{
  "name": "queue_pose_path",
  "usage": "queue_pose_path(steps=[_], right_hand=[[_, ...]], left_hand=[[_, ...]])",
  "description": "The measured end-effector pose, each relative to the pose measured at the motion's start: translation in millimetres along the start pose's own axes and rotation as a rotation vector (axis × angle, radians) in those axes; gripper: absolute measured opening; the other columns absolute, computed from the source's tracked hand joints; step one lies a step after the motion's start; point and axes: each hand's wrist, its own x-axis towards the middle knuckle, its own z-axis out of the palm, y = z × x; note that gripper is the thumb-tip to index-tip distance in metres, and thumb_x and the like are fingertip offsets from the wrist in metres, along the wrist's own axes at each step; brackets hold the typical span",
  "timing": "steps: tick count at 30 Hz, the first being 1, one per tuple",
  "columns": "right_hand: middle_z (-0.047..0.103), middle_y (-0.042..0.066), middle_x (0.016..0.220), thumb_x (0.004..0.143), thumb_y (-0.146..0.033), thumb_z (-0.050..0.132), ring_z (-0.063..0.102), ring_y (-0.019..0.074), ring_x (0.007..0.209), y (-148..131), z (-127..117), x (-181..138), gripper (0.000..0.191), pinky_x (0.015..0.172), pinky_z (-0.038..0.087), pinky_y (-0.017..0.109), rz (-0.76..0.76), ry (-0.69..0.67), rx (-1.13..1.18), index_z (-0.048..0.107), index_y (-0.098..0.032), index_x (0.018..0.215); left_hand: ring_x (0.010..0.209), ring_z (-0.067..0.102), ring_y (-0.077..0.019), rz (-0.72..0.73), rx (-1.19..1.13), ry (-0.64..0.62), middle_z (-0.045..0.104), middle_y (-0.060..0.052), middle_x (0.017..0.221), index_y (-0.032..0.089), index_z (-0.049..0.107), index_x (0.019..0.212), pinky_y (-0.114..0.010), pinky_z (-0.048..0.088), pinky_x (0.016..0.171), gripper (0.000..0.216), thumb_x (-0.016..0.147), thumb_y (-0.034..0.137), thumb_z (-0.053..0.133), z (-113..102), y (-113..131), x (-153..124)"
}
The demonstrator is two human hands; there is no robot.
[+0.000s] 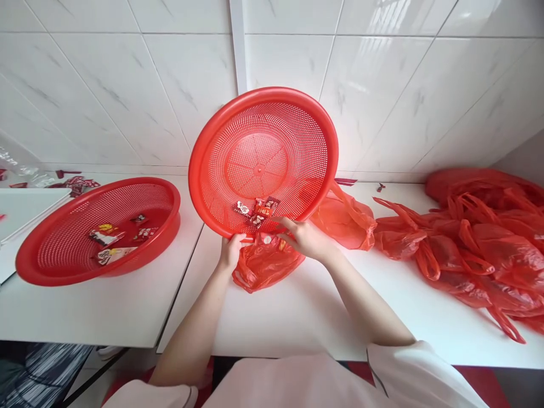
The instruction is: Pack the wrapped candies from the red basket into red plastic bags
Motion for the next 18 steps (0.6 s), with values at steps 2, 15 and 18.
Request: queue_pose_path(steps=[2, 15, 18], right_hand=[[0.070, 0.009, 0.100, 0.096, -0.025, 0.044, 0.068, 0.0197, 0.087, -1.0, 0.0, 0.2, 0.042, 0.073, 0.052, 0.030, 0.002, 0.015, -0.017, 0.041, -0.023, 0.138], [0.047, 0.014, 0.142, 0.092, -0.034, 0.052, 0.046, 0.0259, 0.130, -5.2, 11.7, 6.6, 0.054, 0.105, 0.041, 0.046, -0.117, 0.052, -0.037, 0.038, -0.019, 0.141], [0.040, 0.016, 0.148, 0.086, -0.040, 0.061, 0.036, 0.0290, 0.138, -1.8, 22.7, 9.1, 0.071, 0.112, 0.029, 0.054, -0.160, 0.010, -0.039, 0.030, -0.016, 0.146]], left_hand=[[0.092, 0.067, -0.0282, 0.004, -0.007, 0.003, 0.069, -0.006, 0.100, 0.017, 0.061, 0.104, -0.045, 0.058, 0.077, 0.036, 0.069, 0.023, 0.063, 2.8, 3.2, -1.8], [0.102, 0.066, -0.0318, -0.097, -0.040, -0.117, 0.070, -0.008, 0.109, 0.017, 0.065, 0.103, -0.047, 0.057, 0.082, 0.032, 0.072, 0.024, 0.062, 18.2, 7.9, -13.7], [0.103, 0.065, -0.0325, -0.097, -0.037, -0.145, 0.070, -0.009, 0.107, 0.015, 0.067, 0.103, -0.048, 0.056, 0.082, 0.032, 0.072, 0.024, 0.063, 20.7, 4.5, -16.6]])
